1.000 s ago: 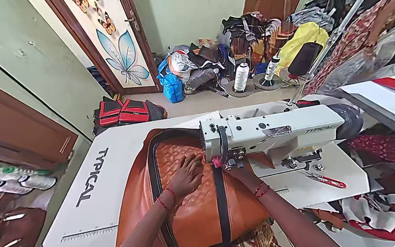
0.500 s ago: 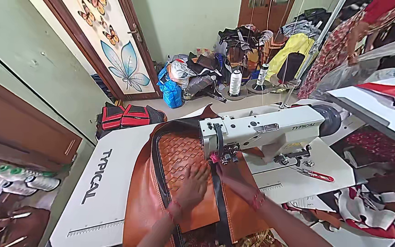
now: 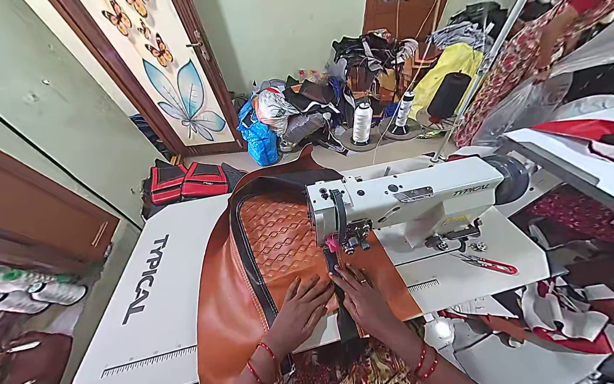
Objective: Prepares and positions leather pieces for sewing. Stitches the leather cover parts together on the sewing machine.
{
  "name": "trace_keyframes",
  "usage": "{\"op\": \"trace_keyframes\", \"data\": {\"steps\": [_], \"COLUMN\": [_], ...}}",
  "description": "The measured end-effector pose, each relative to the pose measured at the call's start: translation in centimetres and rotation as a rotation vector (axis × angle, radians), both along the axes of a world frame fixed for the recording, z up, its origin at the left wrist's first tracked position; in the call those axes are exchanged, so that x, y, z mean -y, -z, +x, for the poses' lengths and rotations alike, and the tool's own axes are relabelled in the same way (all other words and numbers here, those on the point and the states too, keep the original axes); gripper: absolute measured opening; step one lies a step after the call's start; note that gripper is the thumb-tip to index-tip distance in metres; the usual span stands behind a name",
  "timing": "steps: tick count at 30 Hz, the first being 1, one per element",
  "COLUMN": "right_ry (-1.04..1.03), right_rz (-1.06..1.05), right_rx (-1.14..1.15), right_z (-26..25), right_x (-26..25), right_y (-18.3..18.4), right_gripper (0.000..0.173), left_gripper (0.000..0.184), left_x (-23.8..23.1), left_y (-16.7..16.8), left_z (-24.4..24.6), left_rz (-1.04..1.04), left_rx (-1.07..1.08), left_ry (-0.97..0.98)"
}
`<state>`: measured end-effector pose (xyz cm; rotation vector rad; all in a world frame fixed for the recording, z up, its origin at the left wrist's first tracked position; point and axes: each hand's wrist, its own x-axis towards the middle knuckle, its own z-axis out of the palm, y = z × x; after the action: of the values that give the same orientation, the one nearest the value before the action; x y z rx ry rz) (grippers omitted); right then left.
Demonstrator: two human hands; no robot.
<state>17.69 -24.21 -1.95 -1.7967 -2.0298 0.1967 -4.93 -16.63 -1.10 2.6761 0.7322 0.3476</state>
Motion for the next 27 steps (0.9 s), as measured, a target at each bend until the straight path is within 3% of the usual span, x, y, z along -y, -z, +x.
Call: {"op": "trace_keyframes", "data": {"steps": [12, 21, 27], "right_ry": [-0.203, -0.155, -0.112], "right_rz": [0.192, 0.28, 0.251], "right_rx": [-0.113, 0.037, 0.124], "right_z": [2.0, 0.0, -1.2], "right_x": [-4.7, -5.5, -4.6], "right_y": [0.2, -0.3, -0.6], "right_gripper": [0.04, 0.027, 0.035], "left_gripper": [0.042, 0.045, 0.05], "left_x": [-6.8, -12.1, -14.8], "left_y": [0.0, 0.0, -0.3], "left_z": [0.8, 1.0, 2.1], "left_rz": [-0.032, -0.053, -0.011], "left_rx": [0.11, 0.149, 0.056], "left_ry": [0.072, 0.052, 0.011]}}
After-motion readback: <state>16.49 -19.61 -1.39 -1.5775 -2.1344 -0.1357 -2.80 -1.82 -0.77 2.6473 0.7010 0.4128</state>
